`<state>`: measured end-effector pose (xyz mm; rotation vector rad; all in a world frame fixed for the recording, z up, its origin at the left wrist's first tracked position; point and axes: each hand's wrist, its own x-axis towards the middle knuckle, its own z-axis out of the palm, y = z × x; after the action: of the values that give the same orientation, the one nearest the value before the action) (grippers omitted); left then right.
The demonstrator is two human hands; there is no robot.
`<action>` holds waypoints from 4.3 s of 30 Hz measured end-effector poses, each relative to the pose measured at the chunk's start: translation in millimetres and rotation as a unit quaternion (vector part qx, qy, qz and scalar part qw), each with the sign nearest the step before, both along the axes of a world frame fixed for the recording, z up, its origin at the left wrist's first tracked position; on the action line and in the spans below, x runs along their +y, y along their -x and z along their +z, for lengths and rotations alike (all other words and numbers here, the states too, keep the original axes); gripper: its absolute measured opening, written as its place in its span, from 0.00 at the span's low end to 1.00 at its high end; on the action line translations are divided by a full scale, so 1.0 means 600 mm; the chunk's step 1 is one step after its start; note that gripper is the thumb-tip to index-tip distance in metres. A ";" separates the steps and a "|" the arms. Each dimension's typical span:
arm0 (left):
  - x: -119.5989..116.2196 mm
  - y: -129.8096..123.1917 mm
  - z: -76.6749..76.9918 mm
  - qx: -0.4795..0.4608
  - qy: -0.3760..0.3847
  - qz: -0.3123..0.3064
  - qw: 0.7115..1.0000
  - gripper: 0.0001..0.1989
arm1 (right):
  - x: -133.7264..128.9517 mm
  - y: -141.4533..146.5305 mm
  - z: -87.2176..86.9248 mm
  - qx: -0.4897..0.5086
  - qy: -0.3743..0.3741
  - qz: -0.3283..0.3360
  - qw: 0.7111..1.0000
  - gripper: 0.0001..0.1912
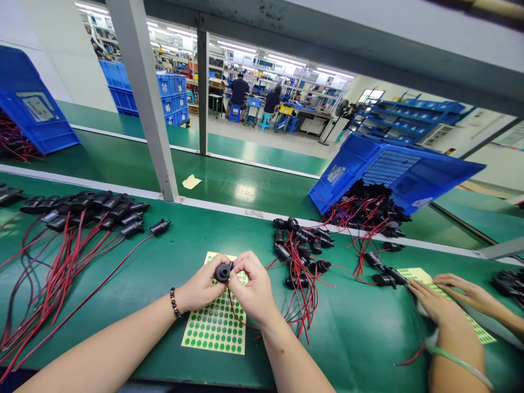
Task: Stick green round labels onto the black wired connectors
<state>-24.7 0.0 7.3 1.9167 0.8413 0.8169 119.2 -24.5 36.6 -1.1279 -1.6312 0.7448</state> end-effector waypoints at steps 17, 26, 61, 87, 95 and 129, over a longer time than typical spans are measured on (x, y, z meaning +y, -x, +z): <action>0.006 0.013 -0.004 -0.006 -0.036 -0.049 0.998 0.15 | 0.012 0.000 -0.009 0.196 0.254 0.063 0.945 0.11; 0.008 0.014 0.006 -0.015 -0.039 -0.027 0.999 0.14 | 0.011 0.003 -0.003 0.268 0.271 0.118 0.917 0.09; 0.013 0.010 -0.002 0.131 -0.113 0.068 0.983 0.20 | 0.034 0.000 -0.034 0.252 0.332 0.150 0.896 0.11; 0.165 0.240 0.050 0.455 -0.117 0.435 0.768 0.14 | 0.037 -0.011 -0.024 0.182 0.224 0.056 0.956 0.10; 0.111 0.134 0.070 0.387 -0.177 0.258 0.867 0.18 | 0.065 -0.064 -0.040 0.008 0.128 -0.065 0.990 0.06; -0.031 0.082 0.064 0.211 -0.356 0.018 0.910 0.11 | -0.032 -0.079 0.036 -0.199 -0.228 0.008 0.953 0.18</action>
<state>-74.2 -18.6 45.5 2.8052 0.9059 0.8072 166.7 -43.7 58.3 -0.9619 -2.0182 0.1255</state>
